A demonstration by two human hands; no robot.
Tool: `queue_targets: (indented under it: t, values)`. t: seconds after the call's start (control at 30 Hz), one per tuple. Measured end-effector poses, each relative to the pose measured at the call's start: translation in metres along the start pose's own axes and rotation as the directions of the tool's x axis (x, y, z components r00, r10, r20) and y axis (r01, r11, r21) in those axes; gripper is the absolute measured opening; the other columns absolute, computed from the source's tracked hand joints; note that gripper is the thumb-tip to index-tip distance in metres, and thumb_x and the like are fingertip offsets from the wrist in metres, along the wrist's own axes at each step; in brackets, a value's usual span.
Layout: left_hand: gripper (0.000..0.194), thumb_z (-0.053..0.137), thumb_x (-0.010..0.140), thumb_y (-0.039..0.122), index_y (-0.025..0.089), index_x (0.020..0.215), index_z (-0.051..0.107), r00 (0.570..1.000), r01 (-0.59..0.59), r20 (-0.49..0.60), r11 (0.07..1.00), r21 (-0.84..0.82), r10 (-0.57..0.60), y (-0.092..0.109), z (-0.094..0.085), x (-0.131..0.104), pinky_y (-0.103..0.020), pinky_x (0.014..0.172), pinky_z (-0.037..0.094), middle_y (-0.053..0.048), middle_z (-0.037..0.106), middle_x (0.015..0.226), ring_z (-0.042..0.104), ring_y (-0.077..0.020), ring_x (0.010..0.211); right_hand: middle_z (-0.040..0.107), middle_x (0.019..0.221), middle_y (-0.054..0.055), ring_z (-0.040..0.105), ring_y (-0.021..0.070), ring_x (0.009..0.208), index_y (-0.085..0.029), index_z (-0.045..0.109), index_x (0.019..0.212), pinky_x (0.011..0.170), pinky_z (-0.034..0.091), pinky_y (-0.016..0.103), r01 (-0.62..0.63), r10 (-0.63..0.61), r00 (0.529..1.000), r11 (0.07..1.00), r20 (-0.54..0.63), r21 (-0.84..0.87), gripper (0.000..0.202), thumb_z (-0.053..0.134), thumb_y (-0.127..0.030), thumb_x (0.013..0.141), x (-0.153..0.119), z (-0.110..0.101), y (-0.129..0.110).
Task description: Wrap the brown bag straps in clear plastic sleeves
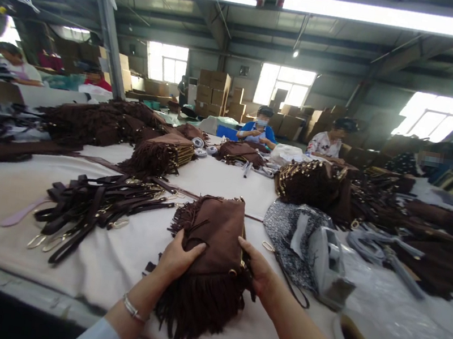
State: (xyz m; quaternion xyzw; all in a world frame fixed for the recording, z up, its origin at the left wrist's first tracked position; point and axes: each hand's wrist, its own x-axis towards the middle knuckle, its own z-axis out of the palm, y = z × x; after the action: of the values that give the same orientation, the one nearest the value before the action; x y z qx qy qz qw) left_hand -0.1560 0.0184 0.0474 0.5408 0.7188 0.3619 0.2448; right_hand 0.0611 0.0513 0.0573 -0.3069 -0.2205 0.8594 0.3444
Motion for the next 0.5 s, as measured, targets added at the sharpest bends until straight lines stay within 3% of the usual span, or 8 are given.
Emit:
queue_targets:
  t: [0.07,0.13,0.2,0.27,0.33,0.4,0.5]
  values:
    - [0.081,0.069,0.074,0.05,0.007,0.138,0.043,0.99,-0.062,-0.114,0.988,0.142,0.078,0.011,-0.007,-0.009,-0.051,0.106,0.034,-0.025,0.048,0.138,0.043,-0.0378,0.13,0.076,0.094,0.012,0.071,0.0235,0.094,-0.008,0.064,0.11,0.088,0.056,0.037,-0.003,0.003,1.0,1.0,-0.013,0.008,0.038,0.056,-0.038,0.088,0.0,-0.001,0.001]
    - [0.073,0.069,0.076,0.041,0.012,0.138,0.046,0.937,-0.179,-0.249,0.948,0.264,0.246,0.026,-0.016,-0.019,-0.056,0.111,0.024,-0.022,0.04,0.145,0.031,-0.0398,0.137,0.076,0.093,0.012,0.072,0.0231,0.092,-0.007,0.066,0.107,0.088,0.056,0.036,0.014,-0.014,1.0,1.0,-0.003,-0.006,0.038,0.055,-0.039,0.088,-0.001,0.001,0.002]
    - [0.055,0.063,0.081,0.038,0.018,0.132,0.054,0.894,-0.334,-0.224,0.91,0.246,0.388,0.041,-0.022,-0.024,-0.053,0.112,0.025,-0.017,0.047,0.141,0.037,-0.0357,0.134,0.076,0.093,0.011,0.072,0.0226,0.09,-0.009,0.066,0.107,0.088,0.055,0.036,0.045,-0.044,0.998,0.998,0.038,-0.038,0.039,0.054,-0.041,0.089,-0.004,0.005,0.0]
    - [0.045,0.059,0.084,0.044,0.019,0.121,0.064,0.916,-0.393,-0.058,0.917,0.068,0.397,0.052,-0.022,-0.023,-0.046,0.105,0.037,-0.015,0.061,0.124,0.054,-0.0314,0.119,0.076,0.09,0.01,0.072,0.0222,0.086,-0.01,0.067,0.107,0.084,0.056,0.035,0.082,-0.075,0.994,0.993,0.075,-0.087,0.041,0.053,-0.044,0.09,-0.006,0.013,-0.003]
    - [0.047,0.06,0.082,0.051,0.017,0.113,0.068,0.939,-0.322,0.07,0.933,-0.16,0.336,0.059,-0.016,-0.018,-0.043,0.099,0.045,-0.014,0.067,0.113,0.061,-0.03,0.108,0.076,0.085,0.009,0.072,0.0209,0.078,-0.011,0.067,0.106,0.077,0.057,0.033,0.114,-0.103,0.992,0.981,0.076,-0.159,0.044,0.052,-0.048,0.09,-0.009,0.022,-0.006]
    - [0.05,0.062,0.08,0.053,0.017,0.114,0.068,0.955,-0.237,0.075,0.894,-0.379,0.285,0.063,-0.008,-0.01,-0.042,0.099,0.045,-0.013,0.068,0.114,0.06,-0.0299,0.11,0.075,0.078,0.007,0.07,0.0188,0.066,-0.011,0.068,0.104,0.067,0.057,0.031,0.15,-0.142,0.989,0.952,0.046,-0.267,0.047,0.052,-0.052,0.089,-0.012,0.033,-0.013]
    - [0.055,0.063,0.079,0.054,0.018,0.121,0.064,0.972,-0.17,0.002,0.707,-0.687,0.235,0.075,0.0,-0.001,-0.04,0.101,0.044,-0.011,0.066,0.12,0.058,-0.0284,0.115,0.075,0.081,0.006,0.069,0.0194,0.067,-0.015,0.068,0.108,0.067,0.056,0.032,0.279,-0.266,0.959,0.837,0.095,-0.471,0.048,0.052,-0.056,0.088,-0.019,0.056,-0.033]
